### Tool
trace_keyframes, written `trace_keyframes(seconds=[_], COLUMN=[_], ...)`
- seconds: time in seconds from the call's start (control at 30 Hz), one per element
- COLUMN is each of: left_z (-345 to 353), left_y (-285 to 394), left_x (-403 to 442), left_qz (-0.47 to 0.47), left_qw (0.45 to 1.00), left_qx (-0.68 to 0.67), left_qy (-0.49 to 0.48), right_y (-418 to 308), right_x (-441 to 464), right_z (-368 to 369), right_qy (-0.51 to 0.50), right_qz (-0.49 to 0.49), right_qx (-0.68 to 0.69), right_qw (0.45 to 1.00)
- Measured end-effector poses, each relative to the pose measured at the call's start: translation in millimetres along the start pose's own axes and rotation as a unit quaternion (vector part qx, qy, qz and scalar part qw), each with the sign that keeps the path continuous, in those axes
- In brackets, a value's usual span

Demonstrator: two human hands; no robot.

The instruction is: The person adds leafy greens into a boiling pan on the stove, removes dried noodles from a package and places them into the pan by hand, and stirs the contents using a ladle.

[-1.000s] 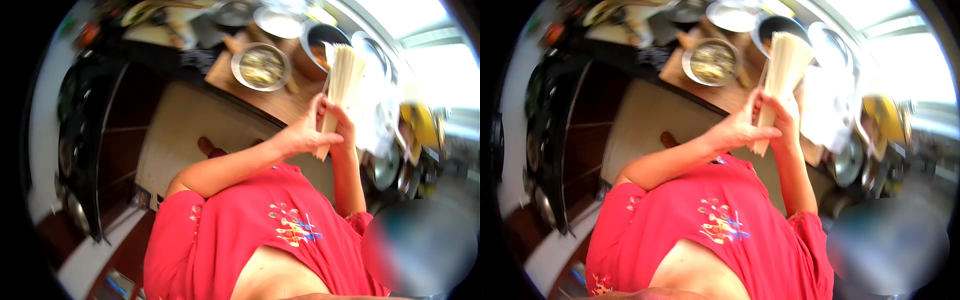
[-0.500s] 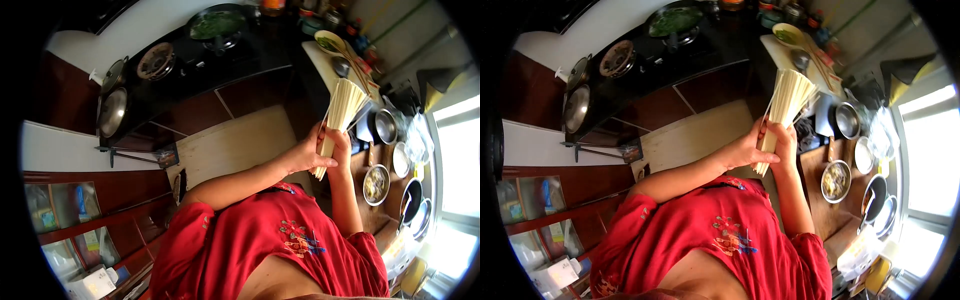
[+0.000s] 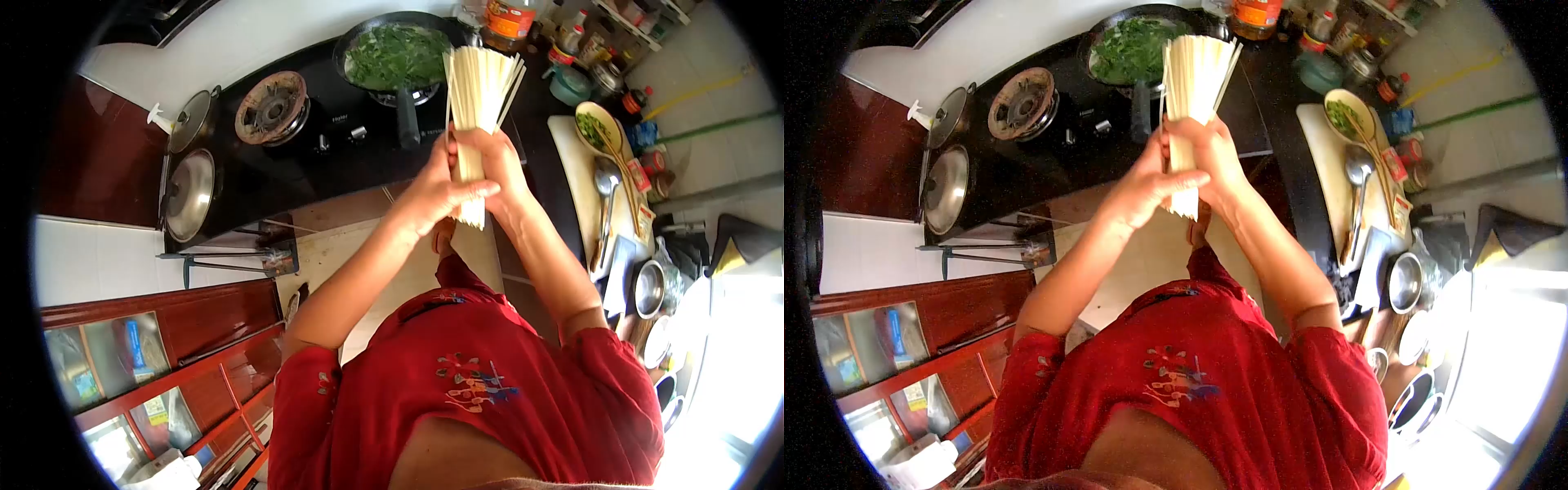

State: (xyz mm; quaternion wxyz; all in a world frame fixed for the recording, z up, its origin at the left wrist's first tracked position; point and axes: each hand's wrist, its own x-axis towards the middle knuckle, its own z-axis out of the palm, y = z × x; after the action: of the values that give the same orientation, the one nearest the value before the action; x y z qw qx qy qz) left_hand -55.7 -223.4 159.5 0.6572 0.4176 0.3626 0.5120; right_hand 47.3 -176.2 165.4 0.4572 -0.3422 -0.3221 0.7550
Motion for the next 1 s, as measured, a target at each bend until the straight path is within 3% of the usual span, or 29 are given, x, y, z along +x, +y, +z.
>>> trace_keyframes(seconds=[0.23,0.43,0.5,0.67,0.77,1.0], left_z=[-75,-134,-148,-164,-170,-183], left_y=[54,63,60,52,44,25], left_x=[132,213,232,250,264,281], left_qz=[0.051,0.006,-0.007,-0.033,-0.029,-0.009], left_qw=[0.997,0.991,0.99,0.987,0.989,0.988], left_qx=[0.036,0.089,0.081,0.101,0.07,-0.007], left_qy=[0.051,0.104,0.119,0.121,0.13,0.157], right_y=[-42,-49,-38,-28,-37,-27], right_x=[170,280,313,341,351,382], right_z=[32,37,31,20,16,3], right_qy=[-0.091,-0.132,-0.142,-0.164,-0.179,-0.224], right_qz=[0.019,0.106,0.095,0.063,0.097,0.084], right_qx=[0.017,0.004,-0.027,-0.098,-0.172,-0.176], right_qw=[0.995,0.985,0.985,0.98,0.964,0.955])
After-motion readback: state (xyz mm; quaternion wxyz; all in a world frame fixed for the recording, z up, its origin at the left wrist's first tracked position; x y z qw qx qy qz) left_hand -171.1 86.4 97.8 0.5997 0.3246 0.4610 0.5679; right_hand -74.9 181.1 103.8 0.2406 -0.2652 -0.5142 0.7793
